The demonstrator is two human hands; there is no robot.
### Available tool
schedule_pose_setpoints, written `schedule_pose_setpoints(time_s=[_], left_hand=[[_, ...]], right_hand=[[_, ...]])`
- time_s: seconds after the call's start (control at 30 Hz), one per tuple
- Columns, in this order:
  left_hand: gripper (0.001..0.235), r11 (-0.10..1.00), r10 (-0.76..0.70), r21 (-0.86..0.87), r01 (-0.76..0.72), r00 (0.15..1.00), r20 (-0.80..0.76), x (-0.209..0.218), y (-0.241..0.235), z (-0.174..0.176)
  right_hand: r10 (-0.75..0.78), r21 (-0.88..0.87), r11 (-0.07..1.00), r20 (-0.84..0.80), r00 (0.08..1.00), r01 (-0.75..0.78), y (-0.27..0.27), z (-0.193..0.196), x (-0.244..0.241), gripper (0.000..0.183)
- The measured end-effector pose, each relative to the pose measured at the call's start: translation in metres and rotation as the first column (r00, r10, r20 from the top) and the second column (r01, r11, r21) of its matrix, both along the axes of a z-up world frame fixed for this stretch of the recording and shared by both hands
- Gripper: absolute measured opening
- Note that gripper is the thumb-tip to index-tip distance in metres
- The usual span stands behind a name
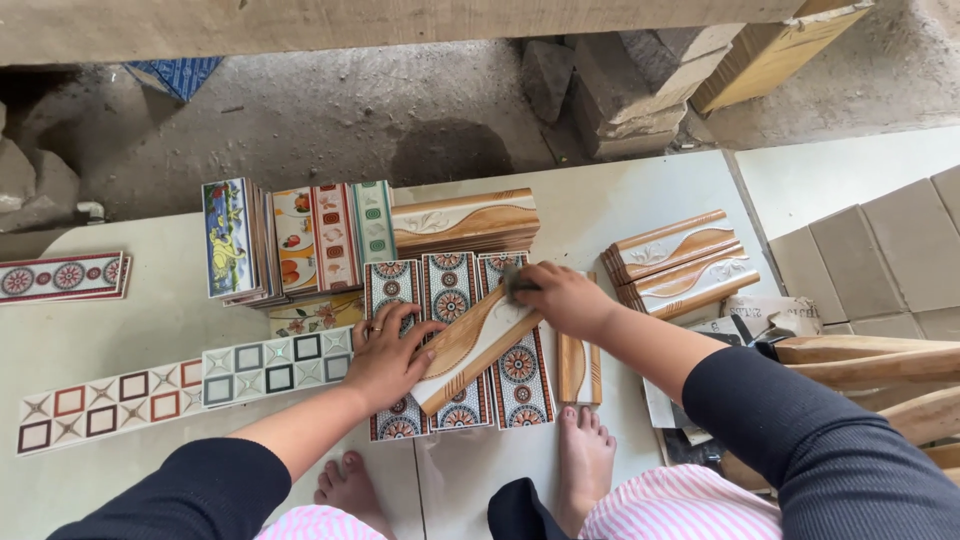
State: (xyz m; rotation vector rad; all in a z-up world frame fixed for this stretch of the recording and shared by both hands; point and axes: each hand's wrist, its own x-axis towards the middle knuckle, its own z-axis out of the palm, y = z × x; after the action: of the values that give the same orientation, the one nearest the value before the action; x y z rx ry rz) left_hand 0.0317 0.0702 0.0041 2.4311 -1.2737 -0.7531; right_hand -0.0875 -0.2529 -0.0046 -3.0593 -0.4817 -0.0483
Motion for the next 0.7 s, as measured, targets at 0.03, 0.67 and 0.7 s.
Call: schedule_pose_setpoints(time_s=[0.03, 0.67, 0.7], left_hand=[[0.041, 1.0, -0.004, 0.0, 0.004, 1.0, 0.003, 0.001, 0.0, 0.001], [0.042, 0.999, -0.044, 0.014, 0.044, 0.999, 0.018, 0.003, 0.003, -0.002], [0.042, 0.999, -0.045, 0.017, 0.045, 0.999, 0.024, 0.004, 0.003, -0.003]], right_hand=[[-0.004, 0.0, 1.0, 0.003, 1.0, 0.004, 0.012, 0.006, 0.0, 0.027], [-0.053, -0.092, 0.994, 0.045, 0.998, 0.057, -0.014, -0.021, 0.003, 0.029], [-0.058, -0.127, 0.99, 0.044, 0.997, 0.063, -0.012, -0.019, 0.003, 0.03]])
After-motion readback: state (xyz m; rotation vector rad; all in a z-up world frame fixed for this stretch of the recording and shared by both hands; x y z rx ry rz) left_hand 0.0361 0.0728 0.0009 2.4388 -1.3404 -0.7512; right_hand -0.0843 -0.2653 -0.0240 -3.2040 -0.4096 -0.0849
